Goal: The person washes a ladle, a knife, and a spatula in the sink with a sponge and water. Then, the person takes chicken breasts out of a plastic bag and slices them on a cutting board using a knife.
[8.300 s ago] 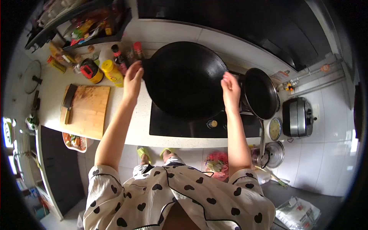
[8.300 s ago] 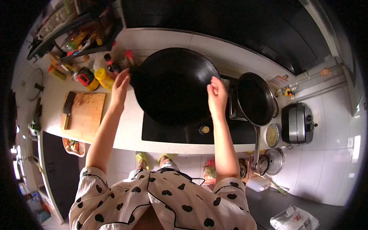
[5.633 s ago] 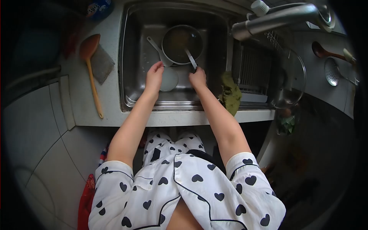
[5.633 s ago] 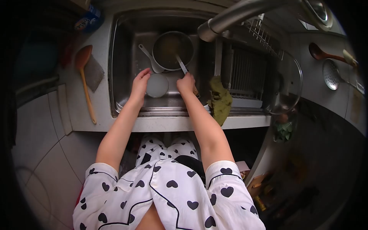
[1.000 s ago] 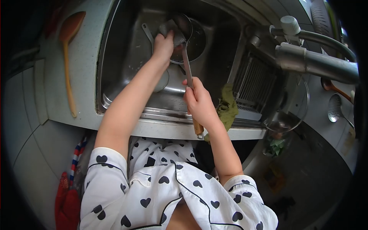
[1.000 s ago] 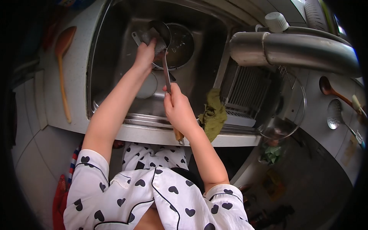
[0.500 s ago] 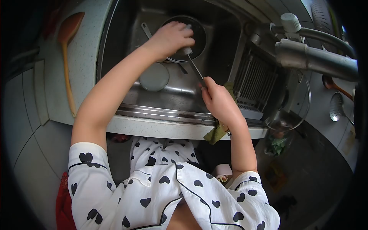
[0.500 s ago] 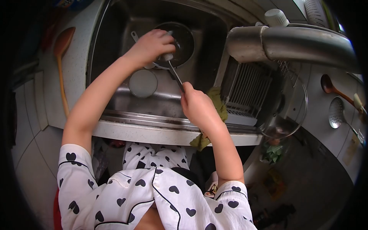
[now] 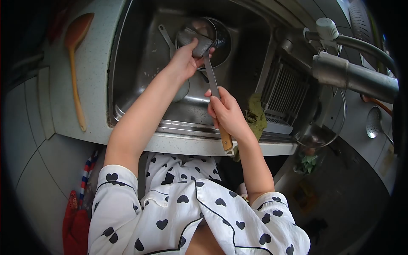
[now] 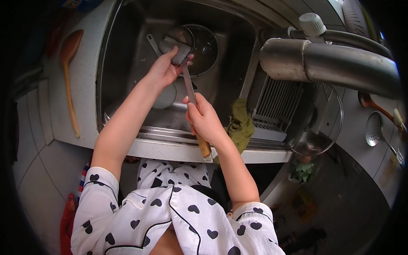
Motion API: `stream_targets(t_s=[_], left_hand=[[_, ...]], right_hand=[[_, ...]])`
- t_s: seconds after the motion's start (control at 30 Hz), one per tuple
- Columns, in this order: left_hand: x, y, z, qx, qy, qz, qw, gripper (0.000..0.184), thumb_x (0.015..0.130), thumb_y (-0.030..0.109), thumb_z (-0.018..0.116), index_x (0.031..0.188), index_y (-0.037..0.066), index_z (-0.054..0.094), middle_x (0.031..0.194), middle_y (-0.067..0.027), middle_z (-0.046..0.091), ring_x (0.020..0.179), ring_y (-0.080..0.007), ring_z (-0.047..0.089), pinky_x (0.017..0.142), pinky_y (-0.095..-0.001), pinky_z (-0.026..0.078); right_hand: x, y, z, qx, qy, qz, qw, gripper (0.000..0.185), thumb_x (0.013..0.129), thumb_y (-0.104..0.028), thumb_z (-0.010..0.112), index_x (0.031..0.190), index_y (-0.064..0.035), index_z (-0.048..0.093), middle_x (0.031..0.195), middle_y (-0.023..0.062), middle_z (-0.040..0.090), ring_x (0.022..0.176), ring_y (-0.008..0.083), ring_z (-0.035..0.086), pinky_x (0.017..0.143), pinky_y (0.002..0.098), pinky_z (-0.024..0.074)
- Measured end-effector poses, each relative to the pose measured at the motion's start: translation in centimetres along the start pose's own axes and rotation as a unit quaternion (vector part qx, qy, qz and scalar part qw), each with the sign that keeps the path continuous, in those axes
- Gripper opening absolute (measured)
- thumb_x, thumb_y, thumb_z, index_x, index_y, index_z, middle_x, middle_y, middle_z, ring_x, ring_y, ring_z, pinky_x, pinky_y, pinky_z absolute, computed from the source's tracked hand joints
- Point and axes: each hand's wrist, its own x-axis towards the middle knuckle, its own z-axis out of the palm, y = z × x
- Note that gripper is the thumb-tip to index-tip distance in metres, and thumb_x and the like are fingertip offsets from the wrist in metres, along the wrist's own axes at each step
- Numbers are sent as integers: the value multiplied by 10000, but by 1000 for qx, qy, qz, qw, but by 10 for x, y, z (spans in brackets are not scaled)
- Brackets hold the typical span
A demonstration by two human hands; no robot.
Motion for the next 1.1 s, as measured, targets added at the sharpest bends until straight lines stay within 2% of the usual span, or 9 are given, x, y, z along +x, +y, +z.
stream_targets(t_s=[0.2,0.33,0.47,0.53,0.63,0.87,0.93,0.97,1.1], left_hand=[[8,-15,12,83,84,43,992,275,922,238,463,875,-17,554,793,-120,619,673,-229,635,623,-347,551],[38,-10,-17,405,187,313,838,431,911,314,479,765,-85,548,708,-163,607,549,-233,621,431,-320,503],[9,-13,4,206,142,219,943,372,924,320,448,920,-43,526,775,-138,609,573,-232,627,413,-287,495],[-9,-17,15,75,74,49,993,315,938,286,416,995,-13,497,828,-117,593,658,-225,637,500,-286,513],[-32,-10,26,22,21,-19,999,273,944,260,398,996,15,506,848,-100,581,759,-214,632,593,-300,512],[-90,-16,34,244,-71,1,967,256,916,258,448,981,18,505,851,-102,613,766,-195,636,604,-298,516],[-92,-27,35,265,-26,50,963,240,896,208,438,964,-17,485,839,-122,616,745,-193,641,572,-292,512],[-84,-37,31,303,27,90,948,243,895,210,429,939,-23,481,816,-123,610,731,-199,640,571,-298,513],[-82,-28,32,298,47,141,943,295,903,247,402,864,-34,481,733,-130,587,629,-221,631,541,-318,513]], right_hand=[[5,3,16,1,27,-14,1000,125,922,-122,372,983,-28,428,610,3,428,446,69,400,391,228,389],[-21,-8,23,-35,55,-16,998,115,917,-114,372,959,-20,423,625,32,458,420,97,434,390,252,396],[-24,-16,24,-35,40,-13,998,119,907,-109,367,976,-25,416,623,29,452,429,95,434,389,250,400],[-18,-14,22,-19,24,-19,999,123,903,-109,369,983,-28,415,622,26,450,430,96,430,388,247,400],[-21,-20,16,14,6,-25,1000,135,892,-121,384,981,-29,426,615,18,449,410,99,409,382,246,392],[-15,-30,10,-79,33,-18,996,119,871,-123,412,923,-20,444,611,82,528,436,188,518,429,322,440],[-9,-17,22,-442,178,-215,852,122,833,-85,443,923,-3,459,691,178,614,552,297,614,519,399,486],[-16,-25,32,-531,189,-89,822,188,787,-61,478,957,17,470,766,234,625,670,368,627,613,447,499],[-17,-17,42,-482,207,-128,842,303,823,-114,499,1069,54,444,758,227,605,651,354,609,600,428,494]])
